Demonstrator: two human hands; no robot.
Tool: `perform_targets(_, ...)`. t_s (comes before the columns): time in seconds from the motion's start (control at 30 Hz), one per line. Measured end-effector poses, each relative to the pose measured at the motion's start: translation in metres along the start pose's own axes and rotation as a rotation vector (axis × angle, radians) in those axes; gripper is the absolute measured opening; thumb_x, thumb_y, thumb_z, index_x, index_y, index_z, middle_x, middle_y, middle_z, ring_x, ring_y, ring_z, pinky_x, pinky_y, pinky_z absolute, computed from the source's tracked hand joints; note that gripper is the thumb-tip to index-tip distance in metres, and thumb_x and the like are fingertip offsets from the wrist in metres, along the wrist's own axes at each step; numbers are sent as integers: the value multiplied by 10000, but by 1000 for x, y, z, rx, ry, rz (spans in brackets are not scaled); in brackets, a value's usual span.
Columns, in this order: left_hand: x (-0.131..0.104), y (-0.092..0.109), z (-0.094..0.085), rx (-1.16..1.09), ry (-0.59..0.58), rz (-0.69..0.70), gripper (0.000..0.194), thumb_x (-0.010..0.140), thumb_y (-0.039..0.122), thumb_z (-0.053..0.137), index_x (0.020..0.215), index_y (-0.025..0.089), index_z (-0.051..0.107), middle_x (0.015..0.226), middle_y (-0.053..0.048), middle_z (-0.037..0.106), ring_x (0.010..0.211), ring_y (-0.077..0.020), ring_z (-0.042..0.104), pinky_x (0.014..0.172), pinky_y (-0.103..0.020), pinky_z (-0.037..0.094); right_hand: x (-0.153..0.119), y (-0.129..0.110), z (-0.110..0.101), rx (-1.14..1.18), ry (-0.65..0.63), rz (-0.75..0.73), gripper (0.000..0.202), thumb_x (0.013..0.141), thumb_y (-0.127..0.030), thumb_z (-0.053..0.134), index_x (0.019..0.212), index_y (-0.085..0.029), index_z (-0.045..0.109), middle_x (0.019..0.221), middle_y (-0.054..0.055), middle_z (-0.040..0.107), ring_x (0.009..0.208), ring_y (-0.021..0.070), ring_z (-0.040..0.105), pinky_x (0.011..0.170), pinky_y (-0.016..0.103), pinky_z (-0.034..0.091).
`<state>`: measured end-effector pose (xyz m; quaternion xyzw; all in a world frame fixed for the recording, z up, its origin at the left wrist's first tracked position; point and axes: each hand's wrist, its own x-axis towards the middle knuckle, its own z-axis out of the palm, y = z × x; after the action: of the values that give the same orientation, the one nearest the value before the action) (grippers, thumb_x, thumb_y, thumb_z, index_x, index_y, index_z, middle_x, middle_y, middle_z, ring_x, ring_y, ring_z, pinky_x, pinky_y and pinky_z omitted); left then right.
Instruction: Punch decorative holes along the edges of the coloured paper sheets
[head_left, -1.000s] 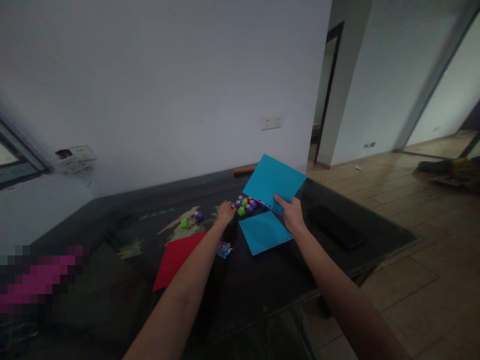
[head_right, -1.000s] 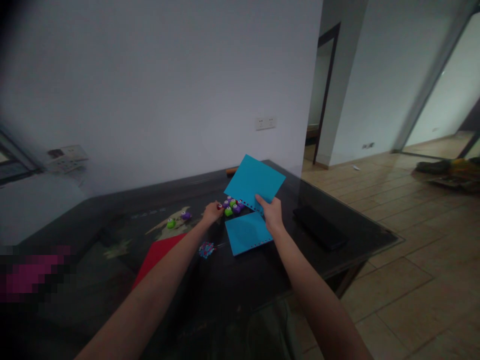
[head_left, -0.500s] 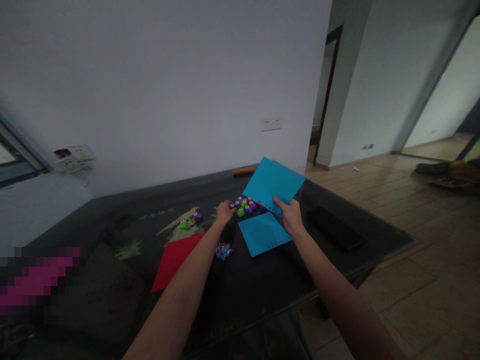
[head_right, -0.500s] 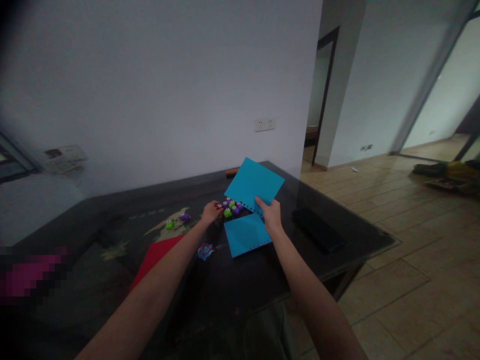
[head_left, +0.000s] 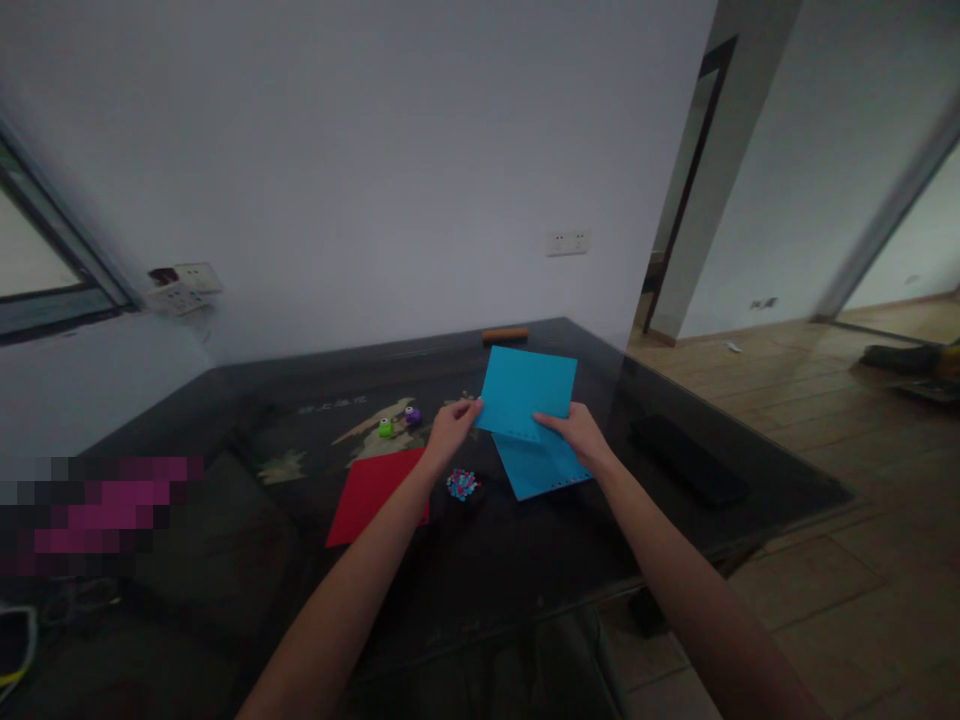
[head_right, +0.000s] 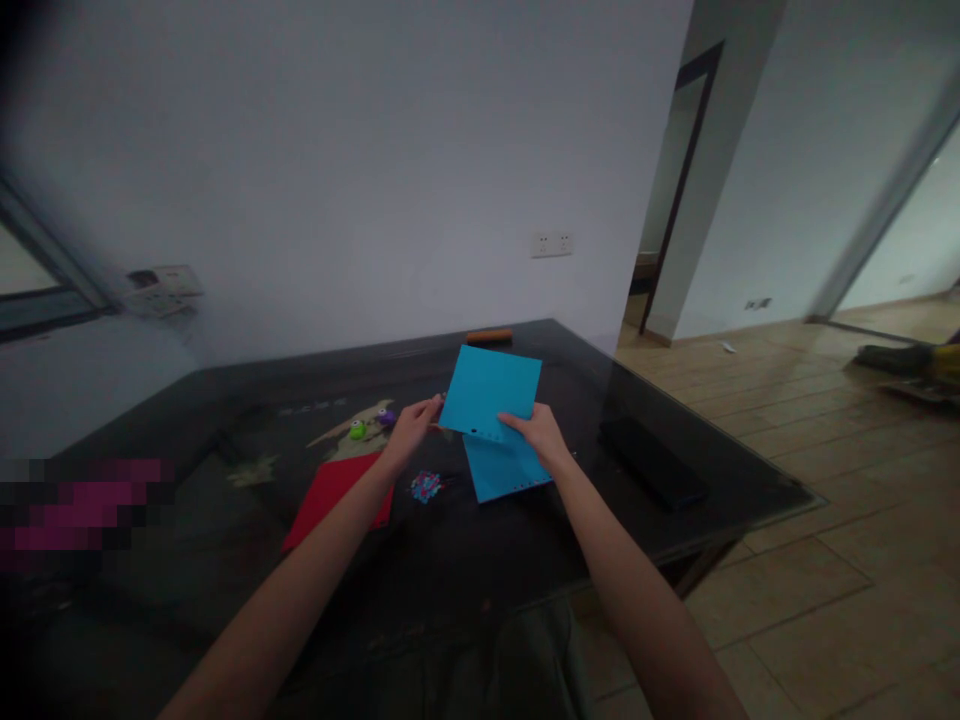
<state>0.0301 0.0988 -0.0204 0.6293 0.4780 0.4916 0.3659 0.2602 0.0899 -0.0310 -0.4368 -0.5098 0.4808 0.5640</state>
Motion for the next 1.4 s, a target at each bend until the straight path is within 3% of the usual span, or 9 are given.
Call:
perform_targets(0.1,-19,4,-2,-1,23,-3,333,709,428,629,825,119,679,780,-63,693,707,-183,630,628,-265,477,-3,-3,4,-130,-33,1,431,564,-342,772,917,-115,676,944,121,700,817,256,663,750,389,526)
perform_targets(0.3,-43,-3,-5,-76,77,-72,214,685,326,661,749,121,658,697,-47,681,614,-166,626,589,-272,490,-4,-2,6,-288,-101,-12,387,583,-345,759,879,-111,677,879,116,706,754,242,662,704,376,530)
perform_targets(0.53,-48,4,-2,-29,43,-90,147,714,273,640,753,131,641,650,-30,669,584,-156,628,569,-254,477,4,3,-4,-27,-56,-18,400,613,-368,736,943,-155,658,907,89,704,738,206,658,707,354,527)
perform_targets(0.7,-55,10,7,-35,-30,-85,128,721,253,641,765,134,622,665,-26,668,570,-147,632,579,-256,485,11,5,-15,-51,55,-45,362,602,-360,728,889,-153,652,851,72,701,684,184,638,665,319,504)
perform_targets(0.93,-61,12,17,-95,-86,-78,297,738,198,622,1019,133,553,687,-20,664,568,-141,636,600,-267,504,14,1,-25,-56,60,-15,319,641,-286,684,931,-160,638,865,68,691,697,161,622,667,290,490)
perform_targets(1.07,-64,10,19,-41,-64,-7,418,789,214,565,1189,155,457,828,-56,661,684,-151,645,656,-298,515,18,2,-36,-141,91,37,337,679,-236,647,1003,-146,622,843,73,686,644,144,603,630,277,483)
perform_targets(1.2,-67,5,22,234,0,189,391,804,168,518,1193,182,475,1097,-101,580,901,-171,605,795,-341,500,20,2,-46,-281,86,135,341,689,-181,631,1026,-130,625,839,76,685,610,132,586,592,257,471)
perform_targets(1.3,-72,1,27,418,-43,288,340,817,162,494,1155,186,514,1204,-105,504,1093,-202,519,934,-371,438,20,3,-49,-388,68,198,332,693,-154,622,1024,-124,632,823,67,681,585,119,568,560,234,453)
perform_targets(1.4,-78,-2,32,557,-102,292,310,849,185,448,1150,179,524,1225,-103,485,1170,-209,466,1010,-376,375,19,5,-50,-451,30,215,300,692,-126,612,990,-113,646,766,53,667,559,107,547,544,220,440)
